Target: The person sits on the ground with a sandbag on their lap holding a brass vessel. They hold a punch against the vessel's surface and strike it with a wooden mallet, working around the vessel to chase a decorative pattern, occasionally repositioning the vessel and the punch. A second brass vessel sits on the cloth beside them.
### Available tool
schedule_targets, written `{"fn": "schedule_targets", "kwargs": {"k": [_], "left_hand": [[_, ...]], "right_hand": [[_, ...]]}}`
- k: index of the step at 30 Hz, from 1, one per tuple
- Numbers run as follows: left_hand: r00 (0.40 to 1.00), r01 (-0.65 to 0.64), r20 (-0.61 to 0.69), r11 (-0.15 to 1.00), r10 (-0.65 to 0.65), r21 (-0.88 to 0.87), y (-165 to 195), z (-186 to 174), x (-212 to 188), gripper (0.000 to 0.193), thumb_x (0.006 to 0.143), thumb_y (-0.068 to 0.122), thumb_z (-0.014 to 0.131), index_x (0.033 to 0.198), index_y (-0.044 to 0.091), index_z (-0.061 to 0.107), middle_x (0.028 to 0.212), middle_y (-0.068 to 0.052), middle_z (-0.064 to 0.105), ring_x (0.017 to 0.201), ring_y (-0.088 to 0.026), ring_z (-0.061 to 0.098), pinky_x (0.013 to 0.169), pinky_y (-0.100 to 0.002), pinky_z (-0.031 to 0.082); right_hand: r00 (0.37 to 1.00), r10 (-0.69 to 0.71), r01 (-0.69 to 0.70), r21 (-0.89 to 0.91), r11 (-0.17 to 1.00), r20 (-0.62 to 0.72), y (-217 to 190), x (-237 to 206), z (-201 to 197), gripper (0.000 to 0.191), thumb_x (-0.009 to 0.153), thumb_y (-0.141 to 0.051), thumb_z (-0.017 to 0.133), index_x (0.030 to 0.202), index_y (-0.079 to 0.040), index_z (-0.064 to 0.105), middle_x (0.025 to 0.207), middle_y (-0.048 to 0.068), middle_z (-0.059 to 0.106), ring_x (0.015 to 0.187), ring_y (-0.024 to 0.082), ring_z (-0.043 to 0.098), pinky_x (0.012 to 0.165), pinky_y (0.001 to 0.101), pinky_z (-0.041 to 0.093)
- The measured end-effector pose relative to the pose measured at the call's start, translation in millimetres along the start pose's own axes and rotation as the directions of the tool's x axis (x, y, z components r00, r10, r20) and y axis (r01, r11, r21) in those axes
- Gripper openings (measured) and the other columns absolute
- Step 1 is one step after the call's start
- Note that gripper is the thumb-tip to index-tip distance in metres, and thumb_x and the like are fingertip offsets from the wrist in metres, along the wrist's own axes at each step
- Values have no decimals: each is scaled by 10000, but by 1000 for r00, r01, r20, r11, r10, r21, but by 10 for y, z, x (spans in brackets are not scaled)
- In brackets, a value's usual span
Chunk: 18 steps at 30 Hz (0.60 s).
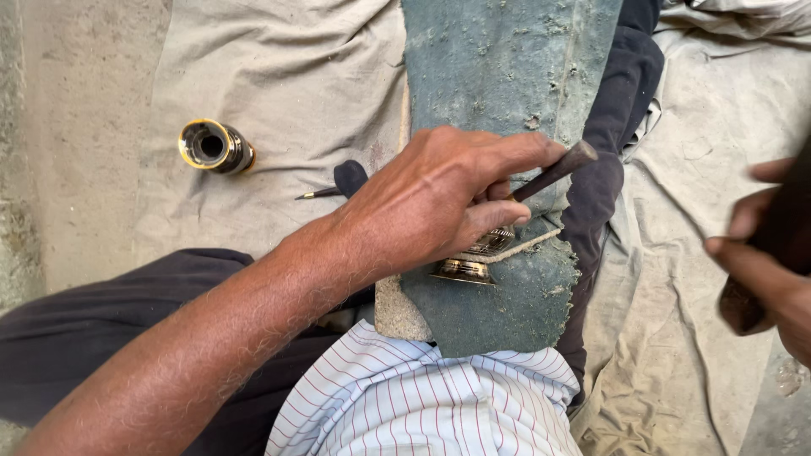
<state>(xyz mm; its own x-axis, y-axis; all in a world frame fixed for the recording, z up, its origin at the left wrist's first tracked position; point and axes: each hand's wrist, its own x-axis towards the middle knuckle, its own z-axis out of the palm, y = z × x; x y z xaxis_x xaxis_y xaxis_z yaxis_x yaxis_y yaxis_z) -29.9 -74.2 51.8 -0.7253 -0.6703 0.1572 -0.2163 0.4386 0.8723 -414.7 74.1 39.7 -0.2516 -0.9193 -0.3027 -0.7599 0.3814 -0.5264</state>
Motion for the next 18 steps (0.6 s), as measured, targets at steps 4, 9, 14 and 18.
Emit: {"fn": "schedule_targets", "kwargs": {"k": [4,9,14,18], "left_hand": [[999,-40,-5,999,40,18,-6,-17,-2,524,858,163,826,1339,137,620,847,-44,753,741,-186,728,659,-389,576],[1000,-28,2,1000,28,-12,15,-60,-15,517,858,150,827,1332,141,621,870,-50,751,737,-183,733,651,-391,581],[1000,12,-5,1000,-12,-11,10,-56,-24,467,851,178,837,1277,165,644,837,-24,757,734,-164,746,637,-367,596],[999,-24,-34,999,23,-34,-11,-56,-21,535,870,152,828,1354,145,599,921,-51,761,762,-177,747,651,-372,593]], "right_hand": [[999,-18,21,83,996,-34,-28,-44,-88,546,950,-34,746,1404,-17,442,900,76,573,759,180,669,737,355,614],[938,-329,329,-566,756,106,-121,-13,-131,562,774,-45,788,1290,-44,567,995,134,676,738,186,703,688,335,615],[990,-70,117,-437,892,123,29,63,-100,459,781,25,758,1229,-16,671,900,104,647,637,182,655,559,314,610],[996,-76,86,-296,951,47,210,21,-190,401,886,-5,731,1265,4,601,816,86,635,596,173,647,599,295,585]]}}
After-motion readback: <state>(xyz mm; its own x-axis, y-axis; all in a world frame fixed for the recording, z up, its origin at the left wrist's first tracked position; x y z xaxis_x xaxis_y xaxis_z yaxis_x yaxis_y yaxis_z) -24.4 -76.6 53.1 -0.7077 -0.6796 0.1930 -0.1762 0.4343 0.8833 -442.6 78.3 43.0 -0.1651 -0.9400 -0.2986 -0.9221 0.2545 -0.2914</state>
